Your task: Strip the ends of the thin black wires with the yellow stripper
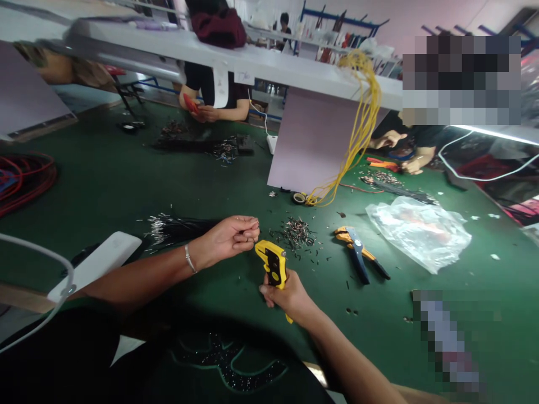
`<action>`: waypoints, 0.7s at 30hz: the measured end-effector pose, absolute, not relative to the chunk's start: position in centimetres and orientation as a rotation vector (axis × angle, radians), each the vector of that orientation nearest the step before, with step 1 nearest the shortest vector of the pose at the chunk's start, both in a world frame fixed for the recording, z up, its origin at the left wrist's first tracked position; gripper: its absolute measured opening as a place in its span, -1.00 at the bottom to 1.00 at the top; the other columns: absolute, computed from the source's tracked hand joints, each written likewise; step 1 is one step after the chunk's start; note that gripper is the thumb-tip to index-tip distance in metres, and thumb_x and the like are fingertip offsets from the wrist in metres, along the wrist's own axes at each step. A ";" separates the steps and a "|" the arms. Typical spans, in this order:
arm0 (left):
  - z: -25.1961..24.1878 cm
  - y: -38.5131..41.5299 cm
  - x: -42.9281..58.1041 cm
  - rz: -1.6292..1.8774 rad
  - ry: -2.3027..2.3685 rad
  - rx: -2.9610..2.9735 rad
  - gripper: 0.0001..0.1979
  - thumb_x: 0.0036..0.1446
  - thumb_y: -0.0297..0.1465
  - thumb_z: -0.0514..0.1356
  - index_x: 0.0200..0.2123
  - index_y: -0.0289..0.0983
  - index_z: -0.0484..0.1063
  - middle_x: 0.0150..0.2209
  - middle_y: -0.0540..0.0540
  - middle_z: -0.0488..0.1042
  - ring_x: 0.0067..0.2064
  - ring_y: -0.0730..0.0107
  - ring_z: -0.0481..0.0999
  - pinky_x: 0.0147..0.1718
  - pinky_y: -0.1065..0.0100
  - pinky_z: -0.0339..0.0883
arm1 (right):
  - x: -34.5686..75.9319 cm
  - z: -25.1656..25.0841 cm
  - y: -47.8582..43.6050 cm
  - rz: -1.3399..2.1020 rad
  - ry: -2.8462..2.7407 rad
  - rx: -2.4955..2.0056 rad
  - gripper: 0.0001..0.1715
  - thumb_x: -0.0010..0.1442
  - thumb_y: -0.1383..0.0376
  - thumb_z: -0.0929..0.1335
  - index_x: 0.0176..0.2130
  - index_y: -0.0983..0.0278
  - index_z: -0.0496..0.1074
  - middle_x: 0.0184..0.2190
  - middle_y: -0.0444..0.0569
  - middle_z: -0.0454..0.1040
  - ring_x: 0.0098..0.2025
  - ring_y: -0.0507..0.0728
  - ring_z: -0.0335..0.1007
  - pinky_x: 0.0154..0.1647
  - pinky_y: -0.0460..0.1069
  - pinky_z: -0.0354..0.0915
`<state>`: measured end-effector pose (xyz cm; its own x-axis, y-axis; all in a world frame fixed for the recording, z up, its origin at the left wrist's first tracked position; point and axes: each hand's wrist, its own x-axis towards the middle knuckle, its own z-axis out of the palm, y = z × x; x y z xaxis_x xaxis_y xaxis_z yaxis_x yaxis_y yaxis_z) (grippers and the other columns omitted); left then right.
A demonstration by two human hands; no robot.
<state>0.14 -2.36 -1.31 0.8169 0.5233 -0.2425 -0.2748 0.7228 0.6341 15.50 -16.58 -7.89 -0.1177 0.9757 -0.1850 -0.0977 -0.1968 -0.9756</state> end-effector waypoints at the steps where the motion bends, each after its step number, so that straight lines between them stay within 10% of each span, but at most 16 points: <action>1: -1.2 -2.4 0.1 0.456 0.429 0.621 -0.76 0.17 -0.57 0.08 -0.56 -0.34 0.23 -0.64 0.09 0.13 -0.71 0.74 -0.09 -0.78 0.63 -0.13 | 15.5 -7.8 -16.6 1.476 -1.104 -1.211 -0.65 0.00 0.16 0.49 -0.51 0.28 0.31 -0.73 -0.22 0.30 -0.69 -0.02 0.19 -0.60 -0.05 0.23; 21: -2.4 -2.0 0.6 0.459 0.477 0.595 -0.78 0.16 -0.56 0.11 -0.53 -0.33 0.21 -0.63 0.10 0.14 -0.72 0.75 -0.07 -0.77 0.62 -0.15 | 15.4 -7.1 -16.0 1.573 -0.944 -1.070 -0.63 -0.07 0.19 0.52 -0.56 0.29 0.30 -0.74 -0.23 0.27 -0.72 -0.01 0.21 -0.65 -0.04 0.27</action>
<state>0.60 -2.04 -2.37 0.7947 0.5339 -0.2888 -0.2681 0.7356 0.6221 15.44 -15.98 -7.13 -0.1380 0.9719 -0.1909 -0.2887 -0.2238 -0.9309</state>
